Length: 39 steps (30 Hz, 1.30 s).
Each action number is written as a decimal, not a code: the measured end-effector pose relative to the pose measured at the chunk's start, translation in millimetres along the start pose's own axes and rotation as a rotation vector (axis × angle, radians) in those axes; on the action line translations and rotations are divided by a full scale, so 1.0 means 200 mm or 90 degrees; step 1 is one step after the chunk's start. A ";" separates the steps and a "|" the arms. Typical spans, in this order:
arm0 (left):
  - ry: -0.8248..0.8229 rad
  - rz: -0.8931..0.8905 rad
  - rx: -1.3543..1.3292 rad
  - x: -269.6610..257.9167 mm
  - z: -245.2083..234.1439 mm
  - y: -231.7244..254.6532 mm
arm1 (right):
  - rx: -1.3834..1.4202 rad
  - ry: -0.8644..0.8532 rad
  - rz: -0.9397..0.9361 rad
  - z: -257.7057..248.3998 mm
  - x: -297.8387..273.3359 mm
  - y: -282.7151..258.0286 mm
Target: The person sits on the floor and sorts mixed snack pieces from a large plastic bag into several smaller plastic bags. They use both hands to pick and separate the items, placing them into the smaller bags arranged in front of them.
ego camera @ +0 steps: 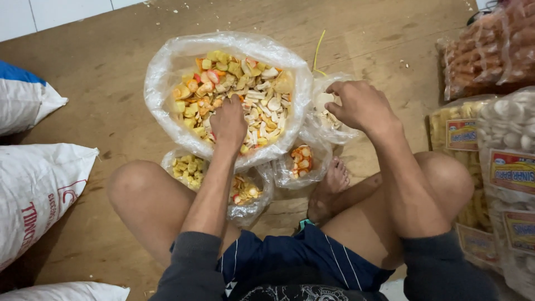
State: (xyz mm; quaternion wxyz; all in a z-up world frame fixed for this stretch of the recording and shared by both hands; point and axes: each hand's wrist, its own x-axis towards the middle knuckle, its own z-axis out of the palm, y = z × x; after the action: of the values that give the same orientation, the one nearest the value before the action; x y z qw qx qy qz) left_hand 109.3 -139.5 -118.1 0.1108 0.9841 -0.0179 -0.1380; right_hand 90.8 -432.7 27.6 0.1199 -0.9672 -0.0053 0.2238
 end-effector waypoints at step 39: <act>-0.095 0.029 -0.014 -0.03 0.14 0.04 | -0.094 0.076 -0.053 0.07 0.00 0.10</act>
State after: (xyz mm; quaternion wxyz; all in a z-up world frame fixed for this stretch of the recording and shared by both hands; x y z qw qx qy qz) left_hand 94.9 -152.2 -140.9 0.1234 0.9691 -0.0471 -0.2082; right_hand 83.2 -448.7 11.0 0.0573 -0.9840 -0.0552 0.1594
